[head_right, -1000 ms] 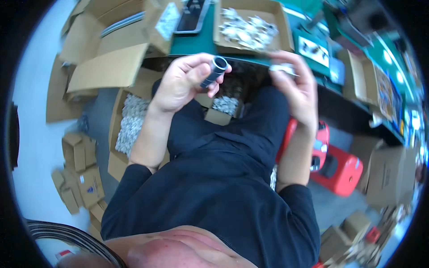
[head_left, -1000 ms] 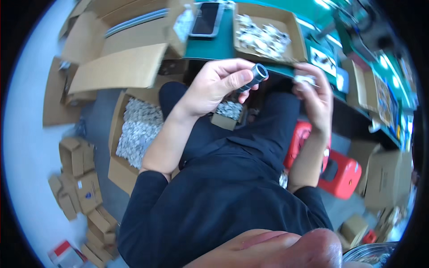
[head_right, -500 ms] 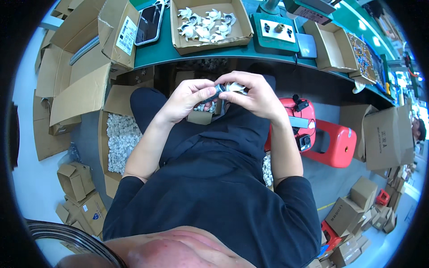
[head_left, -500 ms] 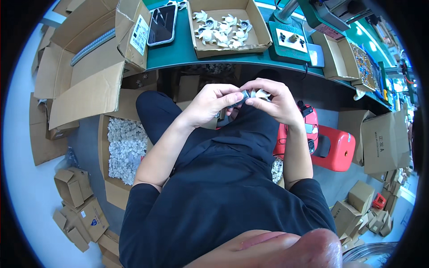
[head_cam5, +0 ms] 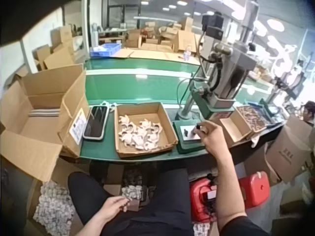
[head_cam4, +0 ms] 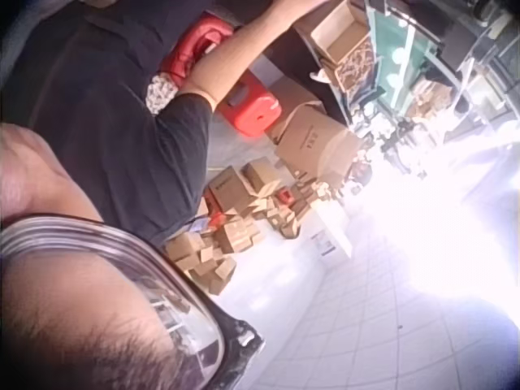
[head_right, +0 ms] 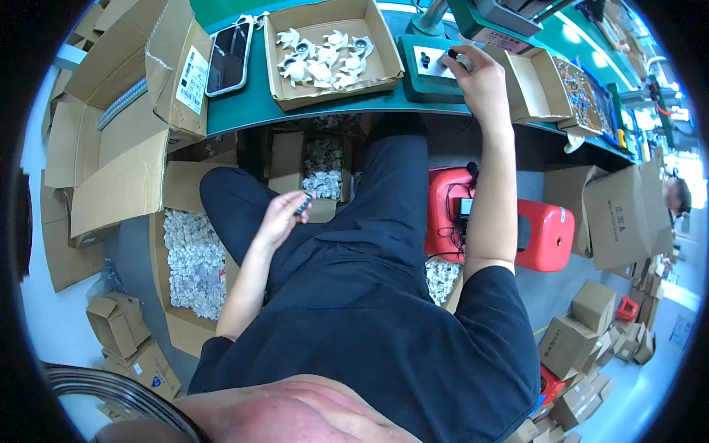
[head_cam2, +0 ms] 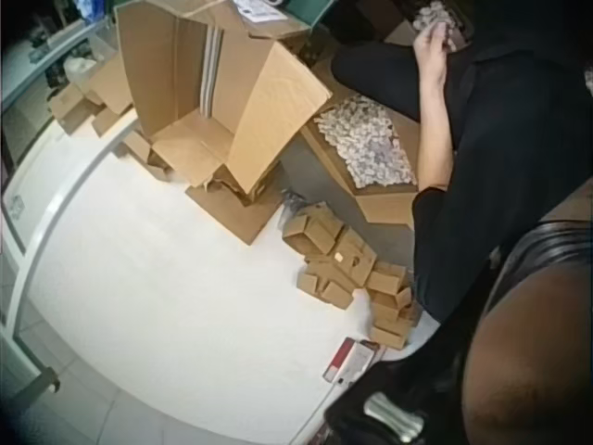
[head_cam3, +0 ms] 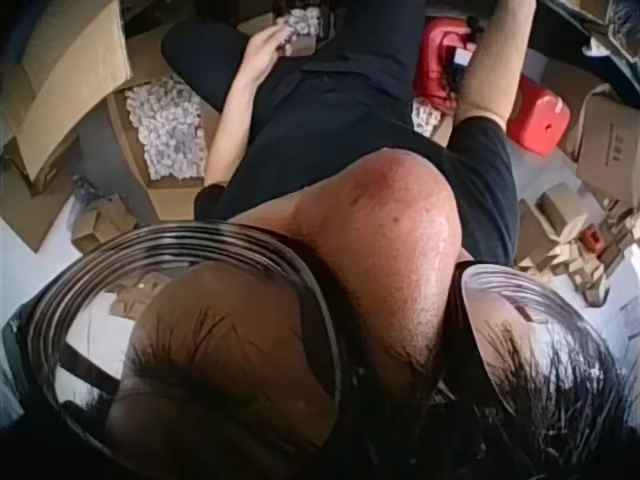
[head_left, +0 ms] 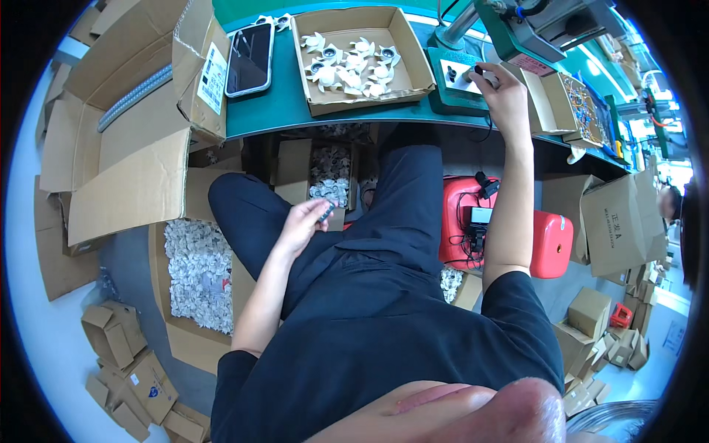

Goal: Assembling small plastic and metal components manually and using a small manual press tool at a workstation.

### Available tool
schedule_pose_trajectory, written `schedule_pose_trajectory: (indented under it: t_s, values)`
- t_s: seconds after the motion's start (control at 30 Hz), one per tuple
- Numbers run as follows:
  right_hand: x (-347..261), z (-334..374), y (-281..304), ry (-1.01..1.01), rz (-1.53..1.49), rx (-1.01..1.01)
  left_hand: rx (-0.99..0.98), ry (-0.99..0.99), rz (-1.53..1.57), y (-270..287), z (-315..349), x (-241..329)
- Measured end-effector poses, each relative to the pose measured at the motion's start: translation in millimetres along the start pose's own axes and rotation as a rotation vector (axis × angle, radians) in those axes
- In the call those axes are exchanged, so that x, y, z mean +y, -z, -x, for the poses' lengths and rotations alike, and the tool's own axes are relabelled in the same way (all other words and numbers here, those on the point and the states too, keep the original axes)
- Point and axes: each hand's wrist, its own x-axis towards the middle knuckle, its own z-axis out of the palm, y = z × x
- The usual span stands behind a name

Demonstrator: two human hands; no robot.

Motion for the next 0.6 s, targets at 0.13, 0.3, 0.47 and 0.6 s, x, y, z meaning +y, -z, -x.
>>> schedule_pose_trajectory:
  t_s: [0.13, 0.3, 0.47, 0.6]
  values:
    - [8.7, -7.1, 6.4, 0.012, -0.049, -0.028, 0.006, 0.093, -0.072, 2.1, -7.8, -30.8]
    - [12.3, -9.4, 5.1, 0.004, -0.086, -0.11, 0.029, 0.148, -0.038, 7.4, -33.2, -49.3]
    - [60.1, 5.5, 11.1, -0.251, -0.438, -0.071, 0.048, 0.175, -0.067, 6.7, -39.9, -50.1]
    - [53.9, -1.8, -7.9, -0.118, -0.511, 0.054, 0.073, 0.193, -0.01, 13.9, -41.4, -54.1]
